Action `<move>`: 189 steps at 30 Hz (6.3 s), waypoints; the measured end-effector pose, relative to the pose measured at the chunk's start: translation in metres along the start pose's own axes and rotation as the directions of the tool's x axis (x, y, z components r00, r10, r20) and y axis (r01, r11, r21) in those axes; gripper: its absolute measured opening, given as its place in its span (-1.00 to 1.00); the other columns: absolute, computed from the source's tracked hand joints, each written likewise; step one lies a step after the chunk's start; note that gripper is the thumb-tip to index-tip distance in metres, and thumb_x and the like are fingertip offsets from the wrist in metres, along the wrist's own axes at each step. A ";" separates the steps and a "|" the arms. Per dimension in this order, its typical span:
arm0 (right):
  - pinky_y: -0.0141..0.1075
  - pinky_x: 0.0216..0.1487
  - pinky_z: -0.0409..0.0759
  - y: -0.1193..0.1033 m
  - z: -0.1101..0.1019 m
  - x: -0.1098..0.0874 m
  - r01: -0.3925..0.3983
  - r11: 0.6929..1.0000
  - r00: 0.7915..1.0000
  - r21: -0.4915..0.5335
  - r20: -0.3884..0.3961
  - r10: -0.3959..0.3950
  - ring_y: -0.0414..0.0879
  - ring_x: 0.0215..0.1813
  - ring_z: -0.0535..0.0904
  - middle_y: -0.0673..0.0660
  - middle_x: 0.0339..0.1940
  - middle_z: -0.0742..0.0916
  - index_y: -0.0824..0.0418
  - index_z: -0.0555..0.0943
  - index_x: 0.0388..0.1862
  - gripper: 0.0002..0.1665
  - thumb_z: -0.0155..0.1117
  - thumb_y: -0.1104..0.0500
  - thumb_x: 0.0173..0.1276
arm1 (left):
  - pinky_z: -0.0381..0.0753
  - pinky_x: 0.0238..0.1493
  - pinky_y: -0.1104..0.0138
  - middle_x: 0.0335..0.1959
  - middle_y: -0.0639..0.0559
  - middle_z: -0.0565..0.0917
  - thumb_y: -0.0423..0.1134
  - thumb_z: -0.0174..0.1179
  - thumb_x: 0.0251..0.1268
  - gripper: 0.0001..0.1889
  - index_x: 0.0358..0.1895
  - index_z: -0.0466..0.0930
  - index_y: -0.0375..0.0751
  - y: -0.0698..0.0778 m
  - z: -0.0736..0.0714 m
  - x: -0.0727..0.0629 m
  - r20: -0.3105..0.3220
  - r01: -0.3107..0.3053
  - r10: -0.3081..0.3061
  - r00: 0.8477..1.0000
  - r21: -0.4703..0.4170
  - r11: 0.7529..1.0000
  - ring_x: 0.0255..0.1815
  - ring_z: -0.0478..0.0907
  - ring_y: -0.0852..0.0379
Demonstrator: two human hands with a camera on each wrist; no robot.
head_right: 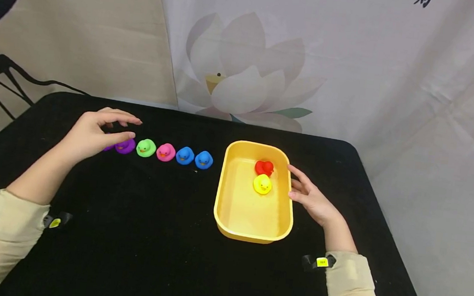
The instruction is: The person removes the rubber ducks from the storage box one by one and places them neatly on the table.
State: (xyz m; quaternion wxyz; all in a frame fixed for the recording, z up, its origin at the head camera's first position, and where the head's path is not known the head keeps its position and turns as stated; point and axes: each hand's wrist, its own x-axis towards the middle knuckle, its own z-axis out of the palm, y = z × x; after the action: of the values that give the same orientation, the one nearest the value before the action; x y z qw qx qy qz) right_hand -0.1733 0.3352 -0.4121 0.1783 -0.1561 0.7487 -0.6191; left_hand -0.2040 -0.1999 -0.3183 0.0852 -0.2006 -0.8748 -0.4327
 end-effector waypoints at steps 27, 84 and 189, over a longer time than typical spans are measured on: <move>-0.03 0.26 0.30 -0.003 0.001 -0.001 -0.007 1.000 1.000 -0.007 -0.007 0.007 0.08 0.25 0.43 0.32 0.45 0.25 -0.05 -0.11 0.57 -0.18 0.06 0.13 0.49 | 0.48 -0.07 0.14 -0.06 0.12 0.64 -0.23 0.38 0.16 -0.74 -0.07 0.71 -0.15 0.075 0.090 0.007 0.023 -0.215 0.226 0.974 -0.233 0.948 -0.05 0.44 0.08; 0.09 0.29 0.21 -0.003 0.001 0.000 -0.010 1.000 1.000 0.003 -0.005 0.010 0.04 0.27 0.42 0.33 0.47 0.22 -0.07 -0.13 0.57 -0.18 0.04 0.14 0.50 | 0.40 0.09 0.46 0.03 0.10 0.65 -0.21 0.39 0.13 -0.54 0.15 0.60 -0.11 0.114 0.216 0.072 0.519 -0.218 0.221 0.826 -0.068 0.974 0.04 0.52 0.09; 0.04 0.28 0.27 -0.002 0.001 0.000 0.005 1.000 1.000 0.007 -0.003 -0.005 0.05 0.21 0.47 0.37 0.42 0.28 0.02 -0.09 0.56 -0.17 0.09 0.16 0.47 | 0.59 -0.23 0.20 -0.15 0.08 0.58 -0.37 0.32 0.16 -0.70 0.00 0.68 -0.22 0.113 0.101 0.030 0.184 -0.345 0.398 0.899 -0.264 0.901 -0.12 0.41 0.11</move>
State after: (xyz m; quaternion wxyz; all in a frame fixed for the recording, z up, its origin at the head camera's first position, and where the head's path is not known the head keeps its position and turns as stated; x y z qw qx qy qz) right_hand -0.1731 0.3341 -0.4108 0.1758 -0.1564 0.7465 -0.6223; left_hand -0.1804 -0.0495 -0.2887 0.0399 -0.4223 -0.7692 -0.4780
